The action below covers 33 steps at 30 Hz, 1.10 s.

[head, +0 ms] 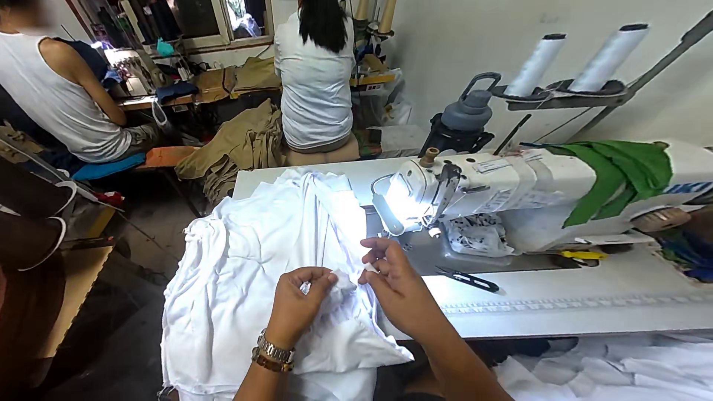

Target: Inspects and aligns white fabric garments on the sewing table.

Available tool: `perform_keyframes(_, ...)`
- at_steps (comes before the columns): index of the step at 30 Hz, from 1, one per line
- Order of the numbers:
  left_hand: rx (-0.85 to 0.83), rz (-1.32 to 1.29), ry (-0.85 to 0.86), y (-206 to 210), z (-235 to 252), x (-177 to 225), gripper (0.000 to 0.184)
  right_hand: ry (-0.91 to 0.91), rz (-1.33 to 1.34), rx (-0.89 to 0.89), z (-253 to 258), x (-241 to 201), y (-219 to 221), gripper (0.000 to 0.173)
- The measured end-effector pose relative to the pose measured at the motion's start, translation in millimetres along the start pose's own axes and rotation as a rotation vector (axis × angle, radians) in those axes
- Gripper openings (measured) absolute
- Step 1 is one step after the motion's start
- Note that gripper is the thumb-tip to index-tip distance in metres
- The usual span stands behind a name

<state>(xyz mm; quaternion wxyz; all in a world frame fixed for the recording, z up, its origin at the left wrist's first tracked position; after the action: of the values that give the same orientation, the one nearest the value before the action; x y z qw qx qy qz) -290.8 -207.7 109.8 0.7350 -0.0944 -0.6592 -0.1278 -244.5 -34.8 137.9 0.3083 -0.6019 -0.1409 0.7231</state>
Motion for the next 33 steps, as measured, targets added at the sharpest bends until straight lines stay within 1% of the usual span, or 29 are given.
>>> perform_keyframes(2, 0.006, -0.005, -0.013, 0, -2, 2, 0.009, -0.011, 0.019, 0.011, -1, -3, 2, 0.046)
perform_keyframes(4, 0.012, -0.013, -0.004, 0, -2, 1, 0.009, -0.005, 0.049, 0.011, -1, -3, 8, 0.038)
perform_keyframes(6, 0.018, -0.028, 0.028, 0, 0, 0, 0.007, 0.017, 0.085, 0.031, -2, -2, 11, 0.028)
perform_keyframes(9, 0.008, -0.024, 0.105, 2, 1, -1, 0.005, -0.012, 0.101, 0.068, -4, -6, 10, 0.022)
perform_keyframes(11, -0.013, -0.002, 0.141, 5, 0, 3, 0.007, -0.084, 0.089, 0.112, -6, -12, 7, 0.024)
perform_keyframes(13, -0.028, -0.01, 0.15, 6, 0, 6, 0.007, -0.141, 0.103, 0.148, -7, -16, 4, 0.033)
perform_keyframes(16, -0.026, -0.034, 0.149, 7, -1, 7, 0.007, -0.157, 0.163, 0.206, -8, -16, 0, 0.04)
perform_keyframes(19, -0.025, -0.048, 0.162, 6, -3, 8, 0.012, -0.17, 0.213, 0.226, -11, -15, 0, 0.047)
perform_keyframes(24, -0.003, -0.089, 0.159, 4, -3, 6, 0.01, -0.242, 0.162, 0.239, -14, -18, 5, 0.046)
perform_keyframes(28, 0.012, -0.109, 0.153, 3, -4, 5, 0.007, -0.246, 0.121, 0.232, -14, -18, 9, 0.045)
perform_keyframes(33, 0.008, -0.105, 0.164, 2, -4, 3, 0.007, -0.294, 0.068, 0.216, -15, -23, 12, 0.041)
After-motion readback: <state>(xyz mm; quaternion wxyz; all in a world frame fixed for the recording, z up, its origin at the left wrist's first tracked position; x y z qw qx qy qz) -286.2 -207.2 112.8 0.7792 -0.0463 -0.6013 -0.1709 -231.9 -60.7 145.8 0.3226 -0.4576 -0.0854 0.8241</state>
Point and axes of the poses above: each hand's wrist, its own z-axis towards the middle knuckle, its own y-axis out of the palm, x = y × z, the point moved 10 cm from there along z, towards the middle knuckle, and after that the axes turned 12 degrees about -z, right-handed, at the moved point
